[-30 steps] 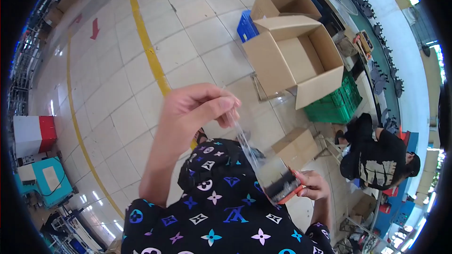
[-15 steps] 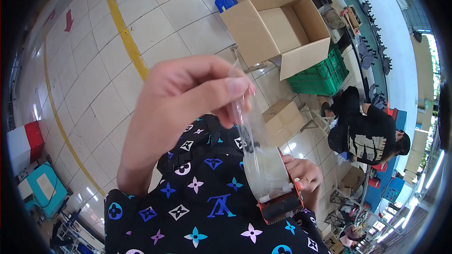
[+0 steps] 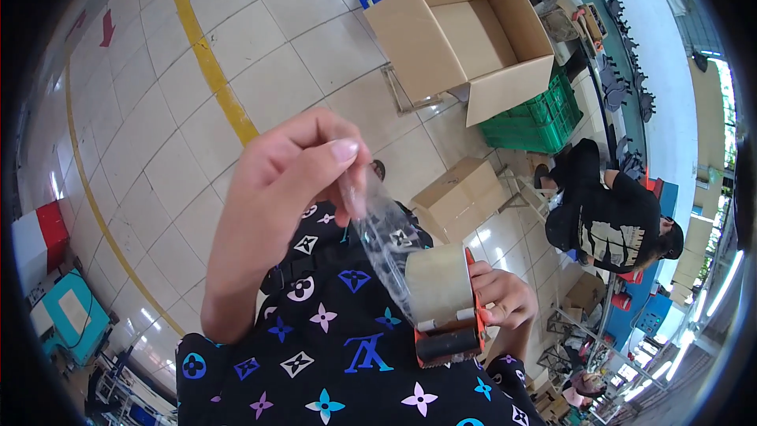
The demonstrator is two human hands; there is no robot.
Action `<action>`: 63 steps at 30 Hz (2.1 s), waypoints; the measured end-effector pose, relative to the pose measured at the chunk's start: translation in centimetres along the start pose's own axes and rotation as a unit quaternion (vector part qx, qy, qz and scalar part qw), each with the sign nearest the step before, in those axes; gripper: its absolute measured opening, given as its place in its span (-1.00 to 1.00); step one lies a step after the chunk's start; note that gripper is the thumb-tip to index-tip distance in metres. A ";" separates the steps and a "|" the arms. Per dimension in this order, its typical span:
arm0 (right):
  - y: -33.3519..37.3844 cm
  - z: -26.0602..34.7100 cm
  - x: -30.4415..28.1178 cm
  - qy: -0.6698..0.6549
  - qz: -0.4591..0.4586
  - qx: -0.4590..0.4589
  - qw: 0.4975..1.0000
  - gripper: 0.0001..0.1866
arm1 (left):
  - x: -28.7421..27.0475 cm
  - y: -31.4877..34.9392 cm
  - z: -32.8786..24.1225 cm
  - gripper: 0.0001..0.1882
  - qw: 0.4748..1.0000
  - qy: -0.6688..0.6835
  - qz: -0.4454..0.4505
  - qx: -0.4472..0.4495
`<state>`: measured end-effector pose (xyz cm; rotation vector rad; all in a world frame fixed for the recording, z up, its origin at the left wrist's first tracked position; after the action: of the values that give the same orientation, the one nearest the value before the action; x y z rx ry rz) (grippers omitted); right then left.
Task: The recorder prepares a tape dispenser and uses it to seal a cardboard box in a factory setting.
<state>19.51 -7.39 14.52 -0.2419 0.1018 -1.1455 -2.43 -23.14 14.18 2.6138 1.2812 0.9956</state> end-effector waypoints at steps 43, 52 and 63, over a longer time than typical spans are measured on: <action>-1.8 1.6 0.6 0.130 0.004 0.061 0.990 -0.20 | 10.3 5.7 -6.7 -0.79 0.866 -0.245 0.248 0.358; -0.3 0.4 -0.5 0.037 -0.010 0.033 0.999 -0.19 | 8.2 5.9 -6.4 -0.84 0.903 -0.234 0.184 0.310; -0.3 0.9 0.0 0.068 -0.039 0.059 0.995 -0.38 | 5.0 0.6 -3.8 -0.89 0.935 -0.284 0.123 0.171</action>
<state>19.44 -7.34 15.48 -0.0636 0.1460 -1.2412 -2.05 -20.70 19.99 3.0328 1.0662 -0.0197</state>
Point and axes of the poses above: each hand's wrist, its own y-axis away from the middle knuckle, its own x-axis out of the palm, z = x × y, the point moved 8 cm from there along -y, towards the middle knuckle, and after that the axes turned 4 degrees about -z, right-handed, at the moved point
